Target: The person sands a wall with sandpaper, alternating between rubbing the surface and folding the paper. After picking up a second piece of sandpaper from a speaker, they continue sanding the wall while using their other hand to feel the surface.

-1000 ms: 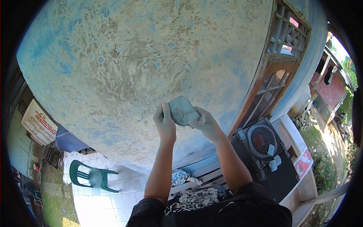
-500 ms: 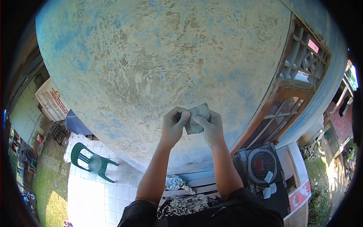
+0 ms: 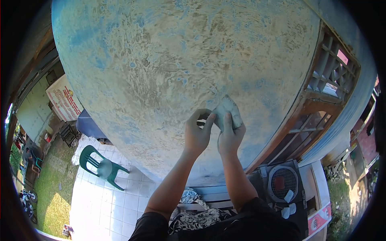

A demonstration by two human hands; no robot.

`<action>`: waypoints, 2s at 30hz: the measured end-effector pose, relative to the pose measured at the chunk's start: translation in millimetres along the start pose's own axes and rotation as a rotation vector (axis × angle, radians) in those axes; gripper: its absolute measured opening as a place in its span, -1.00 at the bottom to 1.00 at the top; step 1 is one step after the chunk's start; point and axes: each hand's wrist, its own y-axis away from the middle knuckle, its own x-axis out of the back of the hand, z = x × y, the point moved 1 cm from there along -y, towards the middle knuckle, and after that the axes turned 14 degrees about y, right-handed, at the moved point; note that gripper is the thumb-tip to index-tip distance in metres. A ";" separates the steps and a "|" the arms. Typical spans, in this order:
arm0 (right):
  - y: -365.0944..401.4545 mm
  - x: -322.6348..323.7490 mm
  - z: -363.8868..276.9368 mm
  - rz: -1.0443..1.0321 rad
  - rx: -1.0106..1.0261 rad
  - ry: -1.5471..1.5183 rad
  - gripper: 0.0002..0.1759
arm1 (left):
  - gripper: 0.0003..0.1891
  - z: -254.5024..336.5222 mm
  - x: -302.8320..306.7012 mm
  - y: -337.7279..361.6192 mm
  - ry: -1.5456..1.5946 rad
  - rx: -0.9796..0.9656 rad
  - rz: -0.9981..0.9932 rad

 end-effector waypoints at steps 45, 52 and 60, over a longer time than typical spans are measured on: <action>-70.9 -32.7 58.2 0.289 0.838 1.017 -0.61 | 0.52 -63.1 76.3 -46.7 -0.879 -0.172 -0.015; -55.3 4.7 95.8 0.241 0.775 1.070 -0.57 | 0.51 -69.3 74.9 -44.1 -0.858 -0.179 -0.015; -74.2 15.4 87.3 0.189 0.870 1.038 -0.62 | 0.51 -77.1 76.0 -45.7 -0.834 -0.207 0.003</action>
